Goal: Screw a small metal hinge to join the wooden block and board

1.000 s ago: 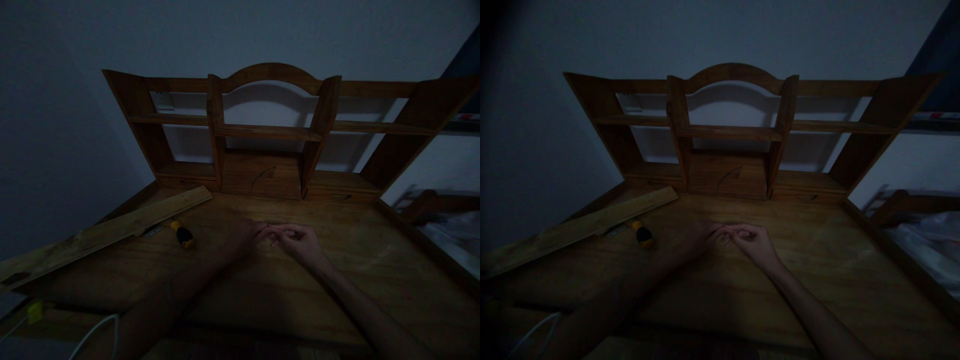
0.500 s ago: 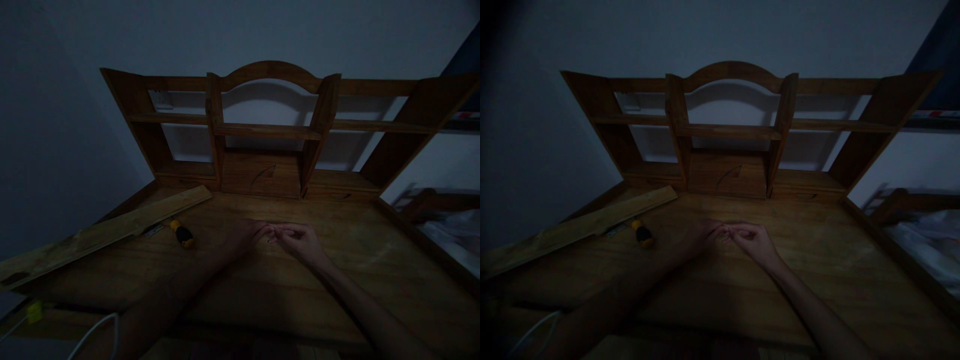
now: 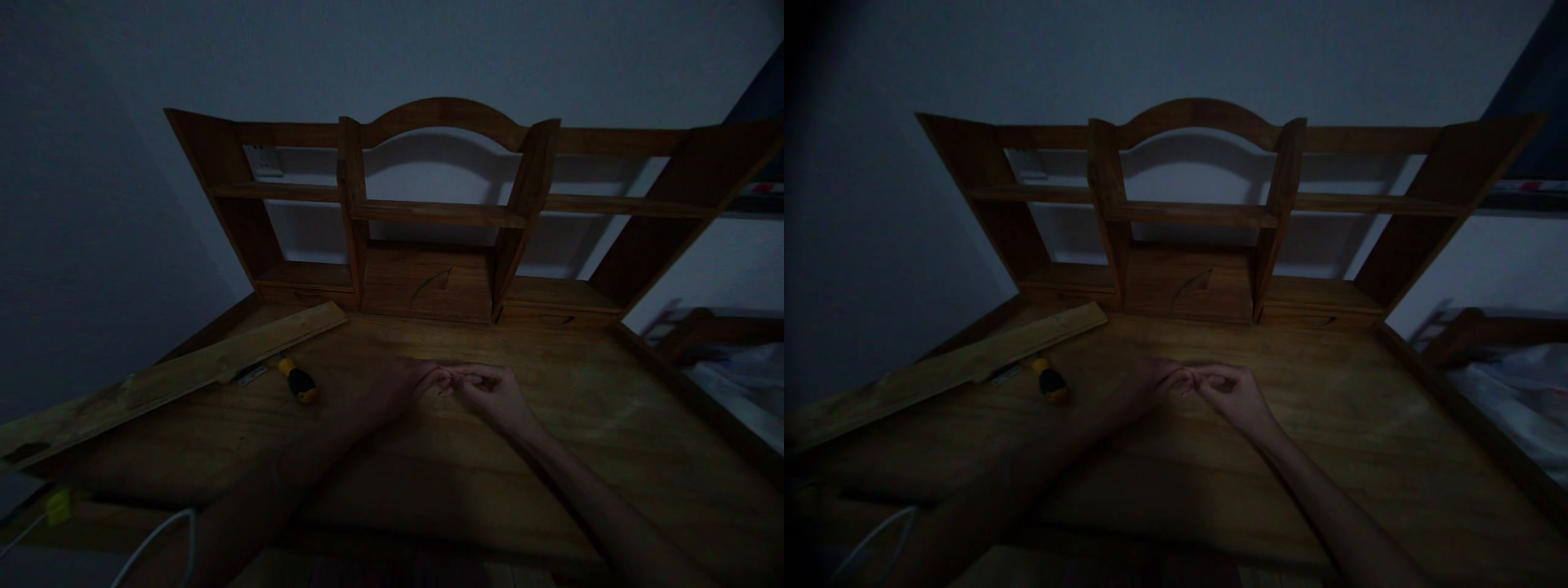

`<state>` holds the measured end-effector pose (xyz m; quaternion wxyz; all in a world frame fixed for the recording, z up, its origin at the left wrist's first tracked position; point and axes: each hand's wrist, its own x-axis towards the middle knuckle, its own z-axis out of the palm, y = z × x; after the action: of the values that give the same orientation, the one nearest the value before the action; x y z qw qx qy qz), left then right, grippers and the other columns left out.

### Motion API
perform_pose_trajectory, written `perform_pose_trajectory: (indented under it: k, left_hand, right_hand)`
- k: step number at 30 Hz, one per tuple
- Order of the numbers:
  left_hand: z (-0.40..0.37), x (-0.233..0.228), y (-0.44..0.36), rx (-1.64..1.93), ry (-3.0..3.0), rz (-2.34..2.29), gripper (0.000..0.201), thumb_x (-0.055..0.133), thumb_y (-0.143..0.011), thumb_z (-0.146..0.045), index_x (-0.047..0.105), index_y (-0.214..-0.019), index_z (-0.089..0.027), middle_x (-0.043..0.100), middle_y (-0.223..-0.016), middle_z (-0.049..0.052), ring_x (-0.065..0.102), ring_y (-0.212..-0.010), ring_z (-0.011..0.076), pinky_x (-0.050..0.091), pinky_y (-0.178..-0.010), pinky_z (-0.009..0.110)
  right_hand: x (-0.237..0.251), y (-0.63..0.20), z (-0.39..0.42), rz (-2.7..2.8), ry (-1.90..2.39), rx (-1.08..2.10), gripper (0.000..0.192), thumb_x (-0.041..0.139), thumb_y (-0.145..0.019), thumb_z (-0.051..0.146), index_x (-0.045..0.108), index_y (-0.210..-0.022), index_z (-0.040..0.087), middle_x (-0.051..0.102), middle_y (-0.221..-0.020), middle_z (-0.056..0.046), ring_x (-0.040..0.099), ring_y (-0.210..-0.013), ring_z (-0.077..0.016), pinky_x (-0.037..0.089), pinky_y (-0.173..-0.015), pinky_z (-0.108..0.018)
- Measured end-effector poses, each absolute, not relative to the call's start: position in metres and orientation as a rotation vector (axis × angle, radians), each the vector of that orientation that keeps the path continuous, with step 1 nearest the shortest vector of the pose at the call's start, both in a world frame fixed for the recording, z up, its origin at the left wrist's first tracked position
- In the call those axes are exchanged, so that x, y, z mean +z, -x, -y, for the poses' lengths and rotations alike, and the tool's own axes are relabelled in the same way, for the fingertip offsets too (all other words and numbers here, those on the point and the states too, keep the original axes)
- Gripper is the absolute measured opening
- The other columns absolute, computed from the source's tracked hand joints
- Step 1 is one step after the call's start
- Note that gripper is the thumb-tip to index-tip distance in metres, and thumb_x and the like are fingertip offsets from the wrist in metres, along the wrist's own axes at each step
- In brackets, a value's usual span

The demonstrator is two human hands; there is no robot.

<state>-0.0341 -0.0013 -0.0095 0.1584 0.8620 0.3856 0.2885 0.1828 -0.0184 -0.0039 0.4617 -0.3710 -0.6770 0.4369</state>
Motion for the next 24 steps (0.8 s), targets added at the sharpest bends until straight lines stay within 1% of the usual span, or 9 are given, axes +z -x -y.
perform_pose_trajectory:
  k: [3, 6, 10, 12, 18, 21, 24]
  left_hand:
    - [0.0004, -0.0115, 0.0339, 0.806, -2.513, -1.127, 0.036, 0.041, -0.107, -0.034, 0.073, -0.101, -0.019, 0.075, -0.091, 0.004, 0.065, -0.076, 0.0163, 0.047, -0.073, 0.027]
    - [-0.0004, -0.0138, 0.0344, 0.814, -2.514, -1.151, 0.035, 0.041, -0.107, -0.034, 0.072, -0.104, -0.019, 0.076, -0.095, 0.004, 0.067, -0.078, 0.0161, 0.05, -0.074, 0.027]
    - [-0.0007, -0.0139, 0.0353, 0.783, -2.533, -1.166, 0.034, 0.042, -0.107, -0.037, 0.073, -0.102, -0.02, 0.075, -0.09, 0.006, 0.066, -0.075, 0.0189, 0.053, -0.073, 0.031]
    - [-0.0008, -0.0131, 0.0351, 0.755, -2.554, -1.154, 0.034, 0.042, -0.107, -0.036, 0.073, -0.103, -0.021, 0.074, -0.09, 0.007, 0.066, -0.076, 0.0201, 0.054, -0.075, 0.033]
    - [-0.0006, -0.0121, 0.0345, 0.747, -2.571, -1.182, 0.037, 0.041, -0.107, -0.037, 0.072, -0.1, -0.018, 0.072, -0.083, 0.005, 0.064, -0.071, 0.0186, 0.05, -0.07, 0.031]
    - [-0.0014, -0.0141, 0.0357, 0.799, -2.56, -1.139, 0.037, 0.041, -0.108, -0.037, 0.072, -0.1, -0.018, 0.073, -0.086, 0.004, 0.065, -0.074, 0.0172, 0.049, -0.071, 0.029]
    - [-0.0031, -0.0161, 0.0367, 0.825, -2.546, -1.128, 0.037, 0.042, -0.108, -0.039, 0.072, -0.099, -0.019, 0.075, -0.088, 0.005, 0.066, -0.076, 0.0171, 0.049, -0.071, 0.028]
  right_hand:
    - [-0.0048, -0.1821, 0.0175, 1.663, 0.915, 1.093, 0.024, 0.076, -0.086, 0.038, 0.082, -0.104, 0.023, 0.082, -0.087, -0.005, 0.078, -0.078, -0.0193, 0.061, -0.077, -0.029]
    - [-0.0032, -0.1793, 0.0176, 1.647, 0.936, 1.083, 0.023, 0.078, -0.085, 0.039, 0.082, -0.101, 0.023, 0.082, -0.084, -0.004, 0.078, -0.076, -0.0186, 0.061, -0.075, -0.027]
    - [0.0011, -0.1763, 0.0196, 1.632, 0.935, 1.076, 0.018, 0.081, -0.082, 0.037, 0.082, -0.095, 0.024, 0.081, -0.082, -0.003, 0.077, -0.074, -0.0177, 0.06, -0.072, -0.026]
    - [0.002, -0.1764, 0.0206, 1.633, 0.928, 1.082, 0.016, 0.081, -0.082, 0.037, 0.082, -0.092, 0.024, 0.081, -0.083, -0.003, 0.077, -0.074, -0.0176, 0.06, -0.072, -0.026]
    - [-0.0016, -0.1787, 0.0198, 1.637, 0.944, 1.112, 0.02, 0.078, -0.085, 0.039, 0.082, -0.096, 0.023, 0.081, -0.082, -0.003, 0.078, -0.074, -0.0186, 0.061, -0.073, -0.027]
    - [-0.0037, -0.181, 0.0181, 1.64, 0.935, 1.126, 0.024, 0.077, -0.085, 0.042, 0.082, -0.099, 0.022, 0.081, -0.081, -0.004, 0.078, -0.074, -0.0196, 0.061, -0.071, -0.027]
    - [-0.0037, -0.1831, 0.0175, 1.659, 0.903, 1.141, 0.027, 0.075, -0.087, 0.043, 0.081, -0.102, 0.022, 0.081, -0.083, -0.005, 0.078, -0.077, -0.0201, 0.061, -0.073, -0.028]
